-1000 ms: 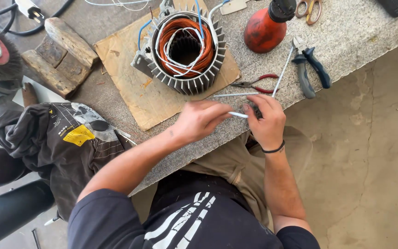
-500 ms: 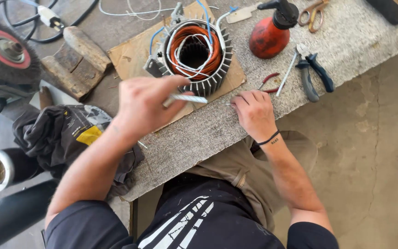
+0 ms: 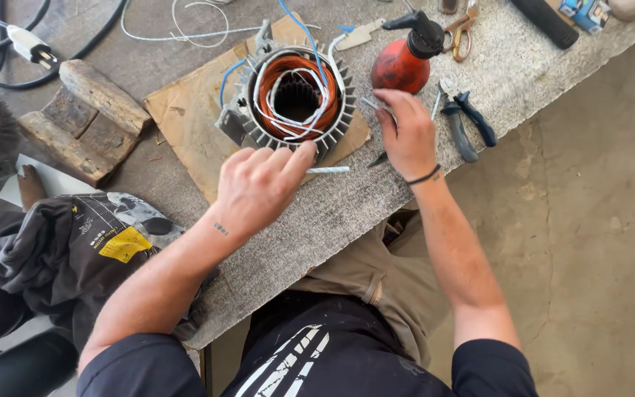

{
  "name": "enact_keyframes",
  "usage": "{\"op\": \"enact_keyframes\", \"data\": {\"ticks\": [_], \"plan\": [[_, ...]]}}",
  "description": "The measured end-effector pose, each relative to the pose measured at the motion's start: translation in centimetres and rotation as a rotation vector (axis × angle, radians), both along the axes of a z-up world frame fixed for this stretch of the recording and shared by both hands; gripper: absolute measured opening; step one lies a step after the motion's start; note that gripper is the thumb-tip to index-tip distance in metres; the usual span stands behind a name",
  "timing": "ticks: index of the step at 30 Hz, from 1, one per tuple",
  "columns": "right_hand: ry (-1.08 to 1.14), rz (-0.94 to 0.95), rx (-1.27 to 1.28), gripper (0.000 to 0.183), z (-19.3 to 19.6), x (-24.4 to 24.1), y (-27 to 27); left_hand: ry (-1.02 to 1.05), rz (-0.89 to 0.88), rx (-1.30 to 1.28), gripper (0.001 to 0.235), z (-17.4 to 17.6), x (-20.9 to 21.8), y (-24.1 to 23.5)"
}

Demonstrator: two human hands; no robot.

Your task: Wiring and crimping terminals on an electric motor stator

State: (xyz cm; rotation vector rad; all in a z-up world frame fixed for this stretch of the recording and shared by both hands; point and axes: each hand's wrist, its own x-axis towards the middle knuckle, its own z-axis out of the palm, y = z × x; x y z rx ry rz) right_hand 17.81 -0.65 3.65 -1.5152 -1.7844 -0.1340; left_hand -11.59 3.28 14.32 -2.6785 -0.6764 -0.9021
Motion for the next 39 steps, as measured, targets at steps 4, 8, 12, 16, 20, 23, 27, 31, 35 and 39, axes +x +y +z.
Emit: {"op": "enact_keyframes", "data": {"ticks": [4, 8, 12, 16, 20, 23, 27, 31, 35, 39], "plan": [[0.202, -0.063, -0.105, 0.025, -0.4, -2.6, -1.6, -0.013, -0.062, -0.014, 0.024, -0.8, 0.0, 0.5], [0.302, -0.017, -0.075, 0.035, -4.0, -4.8, -1.8, -0.053, -0.129, -0.035, 0.029, -1.8, -0.3, 1.0], [0.654, 0.094, -0.138, 0.061, 2.6, -8.0, -2.3, -0.079, -0.173, -0.072, 0.025, -1.4, -0.5, 1.3], [0.845, 0.251, -0.125, 0.059, 1.3, -7.9, -0.5, -0.132, -0.223, -0.086, 0.017, -1.5, -0.4, 2.0], [0.774, 0.237, -0.092, 0.067, 0.5, -9.2, -1.5, -0.214, -0.307, -0.191, 0.010, -1.7, -1.9, 2.5], [0.785, 0.195, -0.071, 0.062, -0.7, -11.2, -3.2, -0.214, -0.328, -0.303, 0.013, -2.3, -4.5, 2.4], [0.838, 0.157, -0.089, 0.066, -1.5, -14.4, -7.0, -0.244, -0.345, -0.477, 0.011, -3.1, -7.5, 2.5], [0.757, 0.183, -0.115, 0.085, -0.8, -17.8, -10.8, -0.319, -0.350, -0.540, 0.014, -3.8, -10.2, 3.3], [0.588, 0.269, -0.214, 0.092, 1.3, -20.0, -12.3, -0.437, -0.239, -0.676, 0.020, -4.4, -11.9, 3.8], [0.448, 0.357, -0.263, 0.079, 5.4, -16.1, -11.5, -0.566, -0.121, -0.705, 0.018, -5.0, -13.4, 1.6]]}}
